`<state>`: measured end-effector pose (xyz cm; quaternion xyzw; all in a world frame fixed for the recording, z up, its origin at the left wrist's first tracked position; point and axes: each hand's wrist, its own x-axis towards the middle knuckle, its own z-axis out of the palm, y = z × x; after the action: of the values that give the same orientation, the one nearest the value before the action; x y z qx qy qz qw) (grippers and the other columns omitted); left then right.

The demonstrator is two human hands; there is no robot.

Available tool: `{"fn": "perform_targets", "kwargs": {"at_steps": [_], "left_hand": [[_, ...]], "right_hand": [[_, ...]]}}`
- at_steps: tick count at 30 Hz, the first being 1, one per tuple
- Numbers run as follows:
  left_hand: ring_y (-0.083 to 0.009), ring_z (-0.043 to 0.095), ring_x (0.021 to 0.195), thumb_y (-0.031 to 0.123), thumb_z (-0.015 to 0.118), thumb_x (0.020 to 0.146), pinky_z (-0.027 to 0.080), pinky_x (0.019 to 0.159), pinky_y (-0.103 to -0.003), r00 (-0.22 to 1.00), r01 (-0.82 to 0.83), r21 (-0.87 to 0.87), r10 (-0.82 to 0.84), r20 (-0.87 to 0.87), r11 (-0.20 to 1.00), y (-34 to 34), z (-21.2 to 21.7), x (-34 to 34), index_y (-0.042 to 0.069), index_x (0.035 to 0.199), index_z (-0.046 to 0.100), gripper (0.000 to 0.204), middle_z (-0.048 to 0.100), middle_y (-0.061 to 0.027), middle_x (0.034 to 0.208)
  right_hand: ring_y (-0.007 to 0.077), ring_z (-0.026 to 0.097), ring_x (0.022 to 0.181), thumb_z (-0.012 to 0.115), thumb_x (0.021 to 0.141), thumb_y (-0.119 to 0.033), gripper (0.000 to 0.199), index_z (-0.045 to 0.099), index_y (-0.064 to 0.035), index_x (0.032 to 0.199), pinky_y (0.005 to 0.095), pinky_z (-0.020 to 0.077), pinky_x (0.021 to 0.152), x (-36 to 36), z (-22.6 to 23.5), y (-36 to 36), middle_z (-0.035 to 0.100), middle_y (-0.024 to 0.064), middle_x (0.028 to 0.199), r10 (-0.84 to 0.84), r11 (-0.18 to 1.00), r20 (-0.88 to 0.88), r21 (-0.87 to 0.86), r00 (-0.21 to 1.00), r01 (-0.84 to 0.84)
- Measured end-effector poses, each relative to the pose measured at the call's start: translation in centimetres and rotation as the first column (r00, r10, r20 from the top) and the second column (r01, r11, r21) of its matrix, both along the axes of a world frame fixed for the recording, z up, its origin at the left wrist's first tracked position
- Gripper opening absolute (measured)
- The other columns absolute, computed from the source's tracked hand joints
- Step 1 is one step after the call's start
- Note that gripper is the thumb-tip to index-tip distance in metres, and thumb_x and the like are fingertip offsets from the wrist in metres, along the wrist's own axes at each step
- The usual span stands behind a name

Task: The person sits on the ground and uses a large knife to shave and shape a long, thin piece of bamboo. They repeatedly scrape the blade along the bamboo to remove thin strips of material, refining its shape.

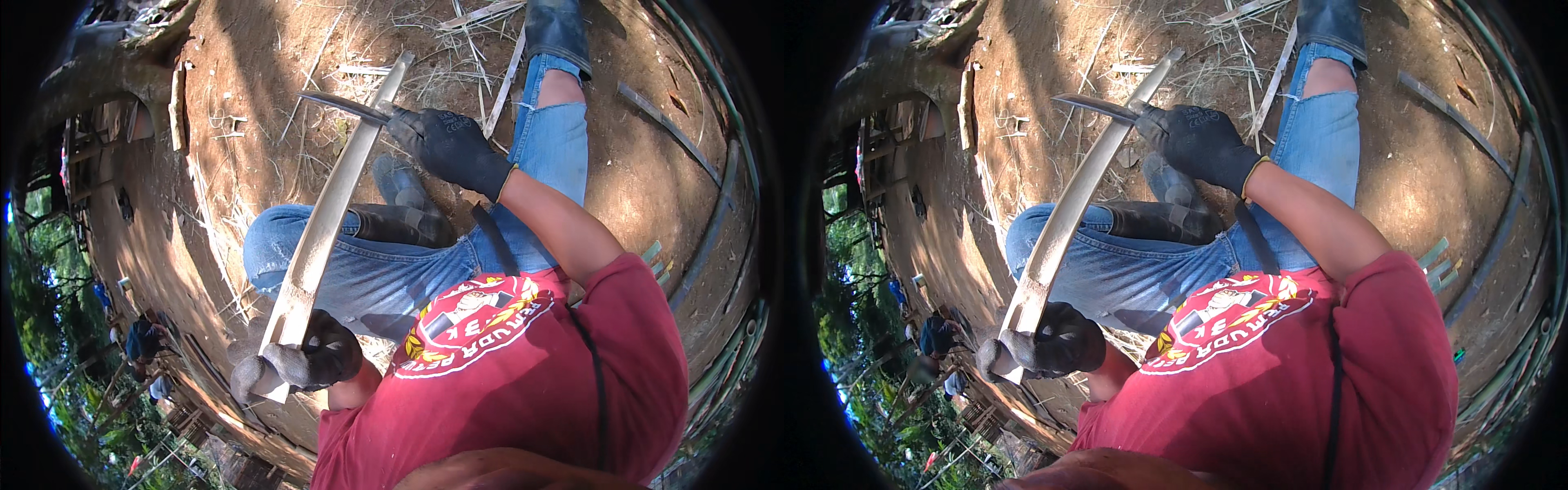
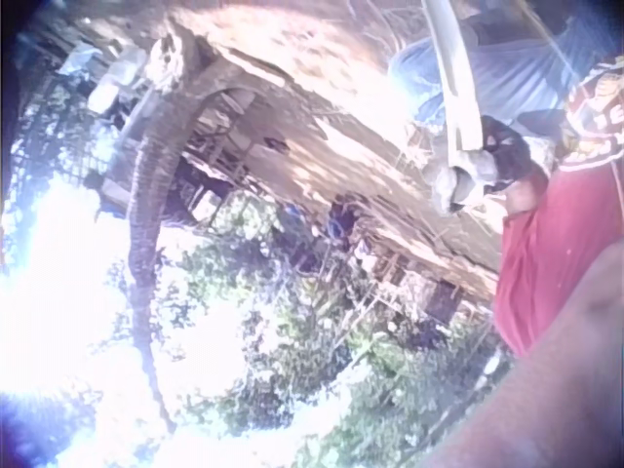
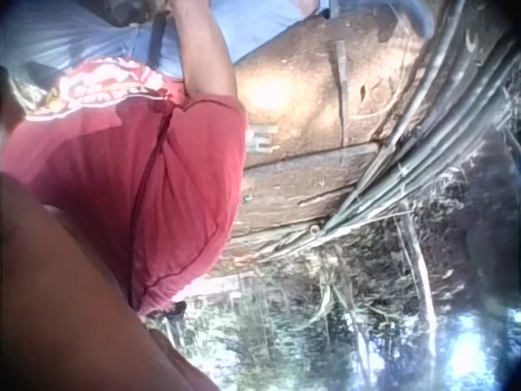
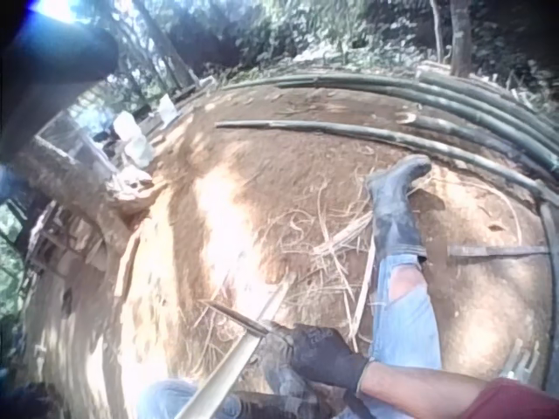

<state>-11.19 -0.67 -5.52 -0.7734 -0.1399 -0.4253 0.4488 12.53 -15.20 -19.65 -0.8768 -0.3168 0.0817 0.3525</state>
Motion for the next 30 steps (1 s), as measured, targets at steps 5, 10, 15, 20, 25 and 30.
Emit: {"fn": "perform_targets", "kwargs": {"at_steps": [5, 10, 15, 20, 25, 30], "left_hand": [[-0.0358, 0.065, 0.087, 0.01, 0.057, 0.092, 0.056, 0.078, -0.042, 0.999, -0.032, -0.025, 0.032, 0.019, 0.999, 0.0, 0.2, 0.7, -0.009, 0.114, 0.052, 0.029, 0.061, -0.0222, 0.101], [-0.0279, 0.058, 0.082, 0.012, 0.053, 0.092, 0.052, 0.073, -0.038, 0.582, 0.81, -0.525, -0.469, 0.665, 0.261, 2.5, 0.8, 2.3, -0.005, 0.112, 0.052, 0.026, 0.056, -0.0177, 0.093], [-0.0232, 0.051, 0.073, 0.041, 0.043, 0.095, 0.042, 0.068, -0.038, 0.465, 0.883, -0.44, -0.185, 0.866, 0.163, 3.7, 2.2, 6.8, 0.007, 0.088, 0.056, 0.037, 0.052, -0.0079, 0.08], [-0.0239, 0.048, 0.076, 0.049, 0.034, 0.101, 0.042, 0.07, -0.037, 0.342, 0.931, -0.357, -0.152, 0.927, -0.079, 4.6, 2.2, 8.0, 0.009, 0.088, 0.053, 0.046, 0.046, -0.0054, 0.078], [-0.0226, 0.046, 0.076, 0.05, 0.034, 0.102, 0.04, 0.07, -0.037, 0.43, 0.903, -0.427, -0.119, 0.895, 0.05, 4.4, 2.1, 8.9, 0.01, 0.087, 0.047, 0.044, 0.042, -0.0039, 0.077], [-0.0216, 0.044, 0.075, 0.048, 0.034, 0.102, 0.04, 0.069, -0.037, 0.494, 0.867, -0.495, -0.221, 0.841, 0.053, 5.3, 1.7, 7.3, 0.011, 0.087, 0.046, 0.041, 0.04, -0.0036, 0.077]], "right_hand": [[0.0368, 0.065, 0.094, 0.04, 0.099, -0.047, 0.048, 0.061, -0.0114, 0.124, 0.0481, 0.0497, 0.084, 4.3, -1.9, 1.7, 0.067, 0.0203, 0.101, -0.017, 0.996, -0.1, -0.091, 0.995, 0.008], [0.0369, 0.06, 0.11, 0.033, 0.099, -0.05, 0.055, 0.056, -0.0115, 0.132, 0.0463, 0.0433, 0.1, 10.6, -13.3, 0.5, 0.065, 0.0194, 0.117, -0.095, 0.992, -0.02, -0.09, 0.995, 0.093], [0.0141, 0.06, 0.057, 0.056, 0.099, -0.03, 0.024, 0.054, -0.0075, 0.109, 0.0297, 0.053, 0.053, 10.4, -10.9, -0.4, 0.055, 0.0059, 0.075, 0.117, 0.695, -0.925, 0.337, 0.362, 0.635], [0.0144, 0.055, 0.047, 0.052, 0.098, -0.045, 0.041, 0.052, -0.0035, 0.098, 0.0311, 0.0484, 0.045, 11.7, -11.9, 0.8, 0.055, 0.0051, 0.067, -0.019, 0.75, -0.9, 0.275, 0.435, 0.601], [0.0155, 0.055, 0.044, 0.049, 0.097, -0.051, 0.049, 0.052, -0.0023, 0.096, 0.0322, 0.0471, 0.041, 12.5, -13.3, 3.2, 0.053, 0.0064, 0.061, -0.11, 0.881, -0.879, 0.13, 0.464, 0.455], [0.0211, 0.06, 0.046, 0.049, 0.096, -0.053, 0.055, 0.055, 0.0016, 0.091, 0.0359, 0.0489, 0.041, 14.1, -12.7, 6.3, 0.056, 0.0117, 0.062, -0.247, 0.902, -0.836, -0.014, 0.49, 0.431]]}}
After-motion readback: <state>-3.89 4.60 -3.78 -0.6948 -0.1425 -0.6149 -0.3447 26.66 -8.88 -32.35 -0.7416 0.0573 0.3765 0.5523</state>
